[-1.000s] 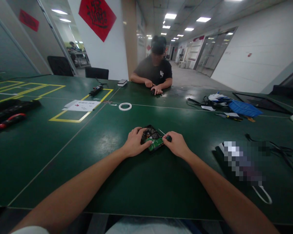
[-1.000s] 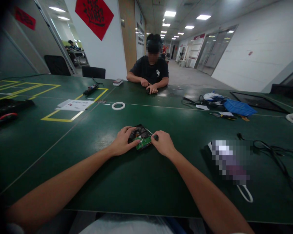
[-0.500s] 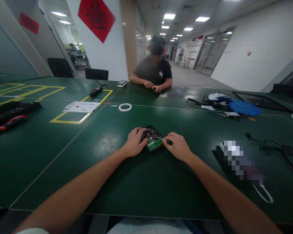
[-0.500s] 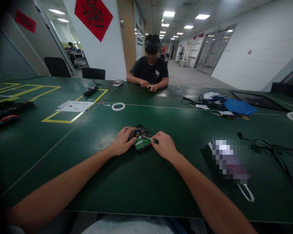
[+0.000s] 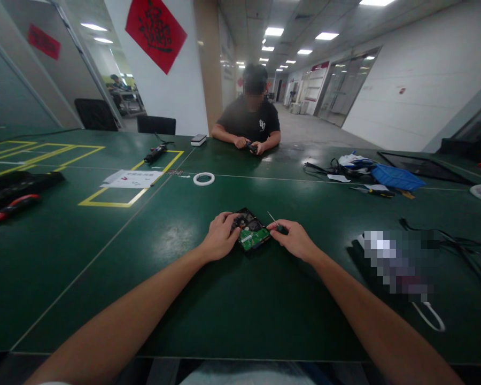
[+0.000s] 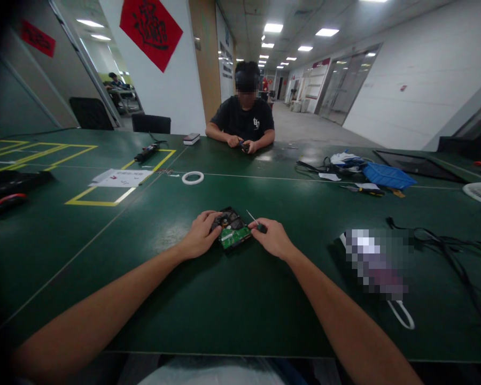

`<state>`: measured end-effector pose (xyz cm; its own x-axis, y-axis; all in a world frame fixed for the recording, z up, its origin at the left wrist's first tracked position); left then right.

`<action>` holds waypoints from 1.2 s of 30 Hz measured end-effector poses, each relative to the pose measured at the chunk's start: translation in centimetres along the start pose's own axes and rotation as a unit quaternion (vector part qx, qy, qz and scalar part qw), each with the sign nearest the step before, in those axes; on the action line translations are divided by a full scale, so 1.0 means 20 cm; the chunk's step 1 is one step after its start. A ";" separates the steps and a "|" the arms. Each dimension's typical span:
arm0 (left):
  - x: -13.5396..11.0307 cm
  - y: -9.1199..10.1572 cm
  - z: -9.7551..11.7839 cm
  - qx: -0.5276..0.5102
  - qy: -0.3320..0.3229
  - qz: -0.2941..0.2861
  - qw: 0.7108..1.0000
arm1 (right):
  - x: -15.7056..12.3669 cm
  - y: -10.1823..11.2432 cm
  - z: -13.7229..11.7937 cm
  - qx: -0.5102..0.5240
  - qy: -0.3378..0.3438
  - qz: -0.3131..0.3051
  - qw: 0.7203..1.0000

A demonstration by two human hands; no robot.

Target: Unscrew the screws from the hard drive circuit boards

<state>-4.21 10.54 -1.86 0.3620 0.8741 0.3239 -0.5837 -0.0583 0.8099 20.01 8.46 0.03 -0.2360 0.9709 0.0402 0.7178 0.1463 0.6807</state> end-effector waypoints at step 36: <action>0.00 -0.02 -0.01 0.002 -0.010 -0.009 1.000 | -0.10 0.34 -0.07 -0.142 0.160 0.330 0.919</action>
Point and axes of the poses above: each hand's wrist, its own x-axis towards the middle knuckle, its own y-axis out of the back of the hand, z = x × y, the point moved 6 cm from there along x, towards the middle knuckle, and after that the axes turned 1 degree about -x, right-handed, at the moved point
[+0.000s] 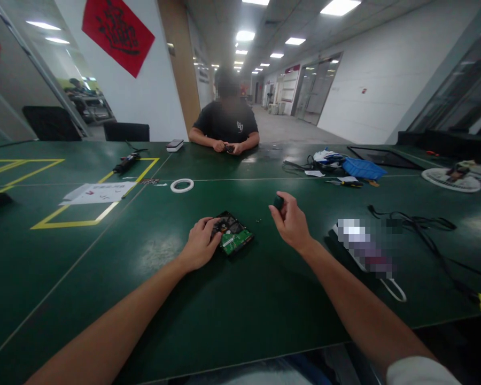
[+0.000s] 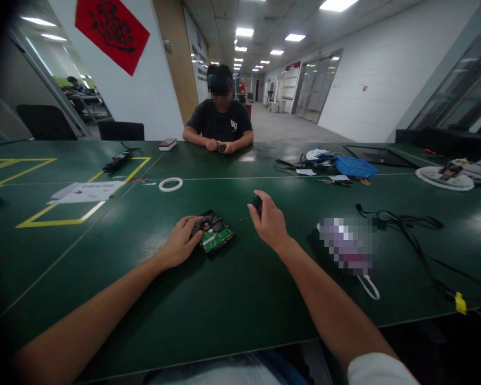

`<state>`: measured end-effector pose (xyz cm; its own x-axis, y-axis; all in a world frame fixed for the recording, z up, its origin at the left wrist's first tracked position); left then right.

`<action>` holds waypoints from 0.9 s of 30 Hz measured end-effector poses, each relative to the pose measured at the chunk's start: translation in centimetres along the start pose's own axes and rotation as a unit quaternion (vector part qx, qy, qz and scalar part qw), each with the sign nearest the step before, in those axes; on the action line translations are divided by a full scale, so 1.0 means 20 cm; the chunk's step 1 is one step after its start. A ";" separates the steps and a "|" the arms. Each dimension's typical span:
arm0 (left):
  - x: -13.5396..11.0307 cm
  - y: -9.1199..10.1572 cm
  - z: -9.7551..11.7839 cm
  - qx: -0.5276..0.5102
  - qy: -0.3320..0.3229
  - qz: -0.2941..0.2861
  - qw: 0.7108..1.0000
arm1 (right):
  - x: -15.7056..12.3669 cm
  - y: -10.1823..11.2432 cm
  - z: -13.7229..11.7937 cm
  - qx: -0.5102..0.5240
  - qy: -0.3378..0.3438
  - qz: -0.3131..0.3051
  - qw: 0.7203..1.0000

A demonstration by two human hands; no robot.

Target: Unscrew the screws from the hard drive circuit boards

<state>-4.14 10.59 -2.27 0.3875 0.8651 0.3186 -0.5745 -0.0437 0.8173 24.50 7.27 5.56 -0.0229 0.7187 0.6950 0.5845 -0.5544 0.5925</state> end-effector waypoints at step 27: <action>0.00 0.02 0.03 0.006 0.018 -0.008 1.000 | -0.09 -0.18 -0.13 0.213 0.008 -0.042 0.976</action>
Point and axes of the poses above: each hand's wrist, its own x-axis towards the middle knuckle, its own y-axis out of the back of the hand, z = x × y, the point moved 6 cm from there along x, towards the middle knuckle, and after that the axes turned 1 degree about -x, right-handed, at the moved point
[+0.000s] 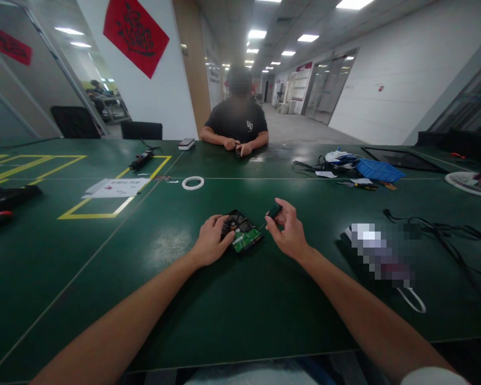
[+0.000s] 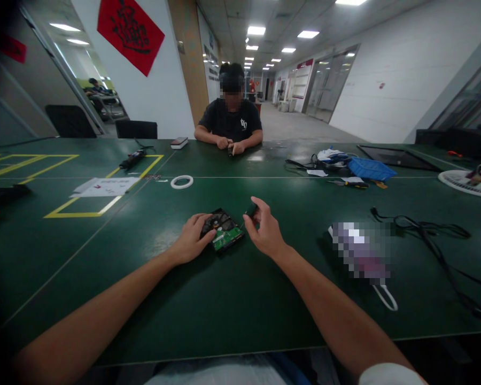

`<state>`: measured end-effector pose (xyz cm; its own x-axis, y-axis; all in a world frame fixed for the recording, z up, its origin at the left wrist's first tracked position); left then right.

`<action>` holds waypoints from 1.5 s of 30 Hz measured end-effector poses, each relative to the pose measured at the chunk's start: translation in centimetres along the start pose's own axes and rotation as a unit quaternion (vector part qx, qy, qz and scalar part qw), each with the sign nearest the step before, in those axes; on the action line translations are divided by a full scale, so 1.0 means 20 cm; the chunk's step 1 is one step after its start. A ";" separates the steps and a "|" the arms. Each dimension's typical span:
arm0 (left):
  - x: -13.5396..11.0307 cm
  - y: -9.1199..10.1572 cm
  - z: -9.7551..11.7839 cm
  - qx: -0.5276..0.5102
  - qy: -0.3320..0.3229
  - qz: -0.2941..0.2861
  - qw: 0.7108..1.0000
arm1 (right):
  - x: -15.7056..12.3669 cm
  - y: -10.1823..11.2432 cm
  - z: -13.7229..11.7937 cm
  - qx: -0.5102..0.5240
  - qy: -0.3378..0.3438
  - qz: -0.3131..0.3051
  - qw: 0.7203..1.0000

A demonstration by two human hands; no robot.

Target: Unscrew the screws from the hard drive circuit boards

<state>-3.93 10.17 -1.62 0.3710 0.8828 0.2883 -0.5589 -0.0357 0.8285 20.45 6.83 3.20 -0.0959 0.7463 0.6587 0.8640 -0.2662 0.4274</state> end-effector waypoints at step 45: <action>0.00 -0.02 -0.03 0.006 -0.009 0.017 1.000 | 0.07 0.04 -0.11 -0.118 0.067 0.051 0.989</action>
Point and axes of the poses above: each hand's wrist, its own x-axis towards the middle knuckle, its own y-axis out of the back of the hand, z = x × y, the point moved 6 cm from there along x, towards the middle knuckle, and after that the axes turned 1 degree about -x, right-handed, at the moved point
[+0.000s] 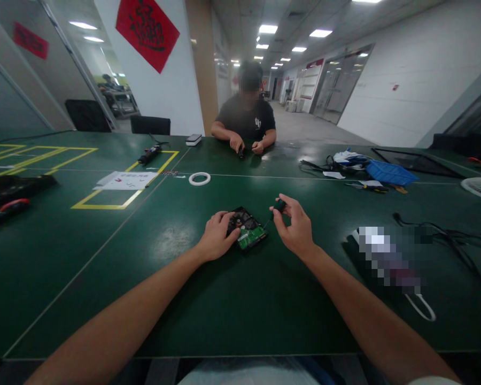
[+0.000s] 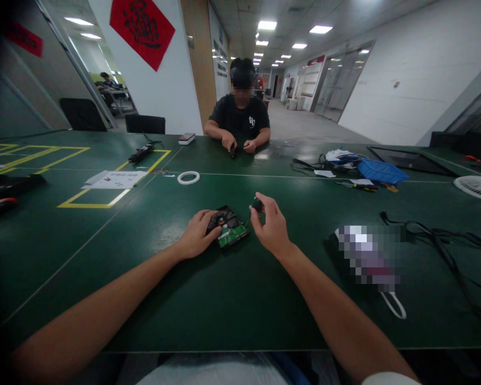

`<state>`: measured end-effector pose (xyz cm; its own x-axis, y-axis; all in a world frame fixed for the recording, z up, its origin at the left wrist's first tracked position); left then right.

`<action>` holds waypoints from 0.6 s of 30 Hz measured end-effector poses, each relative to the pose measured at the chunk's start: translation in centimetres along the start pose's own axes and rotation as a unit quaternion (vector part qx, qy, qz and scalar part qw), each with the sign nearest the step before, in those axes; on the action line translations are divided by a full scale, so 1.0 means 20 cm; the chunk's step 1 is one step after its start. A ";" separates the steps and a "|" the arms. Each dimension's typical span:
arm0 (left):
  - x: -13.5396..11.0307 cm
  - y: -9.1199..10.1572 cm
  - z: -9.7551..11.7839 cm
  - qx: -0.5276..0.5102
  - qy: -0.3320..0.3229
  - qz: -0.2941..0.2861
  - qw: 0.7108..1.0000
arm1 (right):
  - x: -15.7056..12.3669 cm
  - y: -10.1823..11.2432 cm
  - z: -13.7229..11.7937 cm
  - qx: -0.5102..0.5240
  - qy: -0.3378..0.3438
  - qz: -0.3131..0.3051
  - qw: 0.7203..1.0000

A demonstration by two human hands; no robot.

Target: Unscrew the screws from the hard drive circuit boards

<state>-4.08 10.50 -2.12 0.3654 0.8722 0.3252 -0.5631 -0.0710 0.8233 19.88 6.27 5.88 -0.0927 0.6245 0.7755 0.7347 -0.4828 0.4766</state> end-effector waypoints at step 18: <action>0.00 0.01 0.01 -0.008 0.006 -0.004 1.000 | -0.02 0.00 -0.01 -0.015 0.038 0.035 0.999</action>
<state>-4.07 10.31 -1.84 0.3600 0.8789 0.3131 -0.5730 -0.0566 0.8176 19.79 5.83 5.76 -0.0927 0.5412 0.8358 0.7213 -0.5421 0.4310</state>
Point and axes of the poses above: each hand's wrist, its own x-axis towards the middle knuckle, its own y-axis out of the back of the hand, z = x × y, the point moved 6 cm from there along x, towards the middle knuckle, and after that the axes turned 1 degree about -x, right-handed, at the moved point
